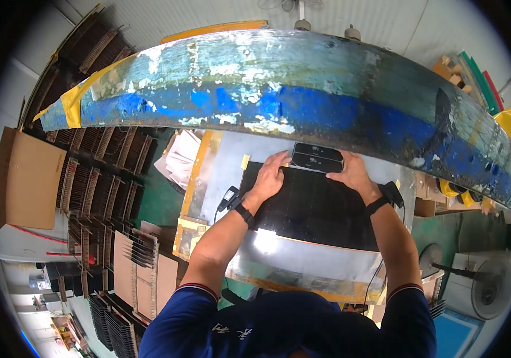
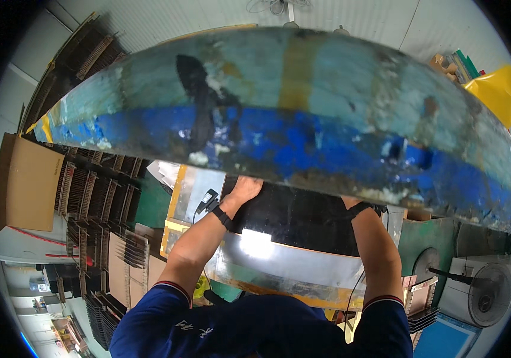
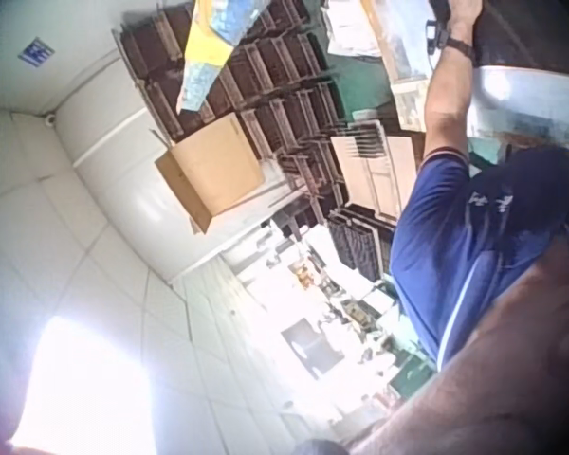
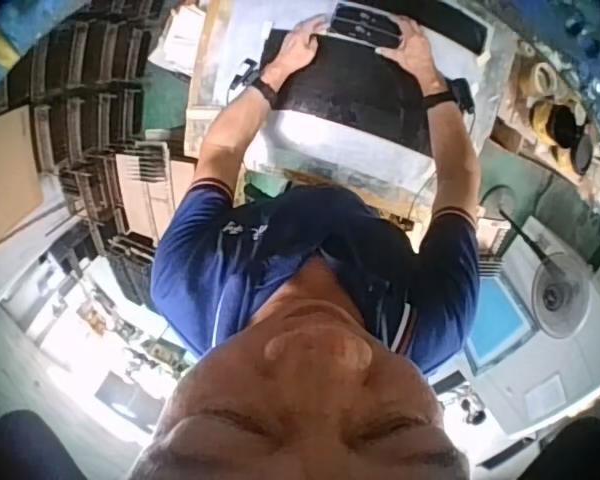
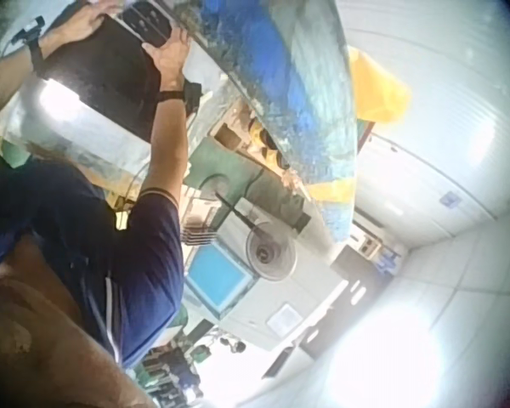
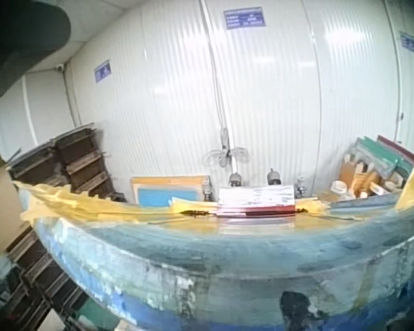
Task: Applying ink through a stencil using a squeegee to print designs onto glass or plastic panels.
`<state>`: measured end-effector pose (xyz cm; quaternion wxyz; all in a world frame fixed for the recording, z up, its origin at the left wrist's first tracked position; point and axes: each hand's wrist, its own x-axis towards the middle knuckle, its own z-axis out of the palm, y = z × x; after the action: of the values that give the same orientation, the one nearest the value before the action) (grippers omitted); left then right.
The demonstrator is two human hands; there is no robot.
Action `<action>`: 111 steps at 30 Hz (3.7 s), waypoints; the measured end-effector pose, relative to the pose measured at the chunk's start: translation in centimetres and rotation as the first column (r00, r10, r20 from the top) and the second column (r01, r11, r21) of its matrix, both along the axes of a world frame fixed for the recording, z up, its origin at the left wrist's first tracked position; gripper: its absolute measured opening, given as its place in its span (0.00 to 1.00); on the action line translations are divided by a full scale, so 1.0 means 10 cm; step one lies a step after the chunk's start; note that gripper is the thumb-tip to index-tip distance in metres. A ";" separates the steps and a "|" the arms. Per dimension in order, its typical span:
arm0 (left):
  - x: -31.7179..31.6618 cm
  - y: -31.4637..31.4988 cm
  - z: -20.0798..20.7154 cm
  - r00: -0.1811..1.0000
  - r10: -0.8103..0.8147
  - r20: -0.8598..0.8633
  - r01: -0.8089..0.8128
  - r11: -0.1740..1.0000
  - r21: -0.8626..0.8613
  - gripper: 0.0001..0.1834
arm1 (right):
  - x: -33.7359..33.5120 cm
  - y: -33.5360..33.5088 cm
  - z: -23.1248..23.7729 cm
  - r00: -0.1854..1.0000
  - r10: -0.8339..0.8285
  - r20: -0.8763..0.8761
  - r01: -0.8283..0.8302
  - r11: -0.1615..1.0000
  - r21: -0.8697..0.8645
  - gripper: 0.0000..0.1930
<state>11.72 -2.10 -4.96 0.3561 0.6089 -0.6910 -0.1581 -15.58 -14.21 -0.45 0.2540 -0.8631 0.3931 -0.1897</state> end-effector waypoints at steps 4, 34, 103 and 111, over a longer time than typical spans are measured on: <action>0.00 0.01 -0.10 0.995 0.002 0.097 0.008 0.995 -0.104 0.35 | 0.02 0.02 0.11 1.000 0.010 0.028 -0.009 1.000 -0.030 0.43; -0.08 0.04 -0.11 0.982 0.079 0.169 -0.118 0.966 0.230 0.12 | -0.08 0.06 0.04 0.995 0.017 -0.099 -0.025 0.997 -0.078 0.35; -5.62 4.73 0.22 0.405 -0.901 0.156 0.698 0.415 0.584 0.33 | -4.75 8.49 -1.22 -0.247 -0.965 -0.094 0.492 -0.208 0.845 0.13; -6.08 4.92 0.27 0.504 -0.864 -0.023 0.807 0.461 0.369 0.31 | -4.73 8.52 -1.24 -0.240 -0.971 0.018 0.528 -0.115 0.841 0.12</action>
<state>-49.03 47.06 -2.24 0.0645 0.2520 -0.8900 -0.3746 -62.86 71.00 -12.88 0.4077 -0.0531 0.7658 -0.4944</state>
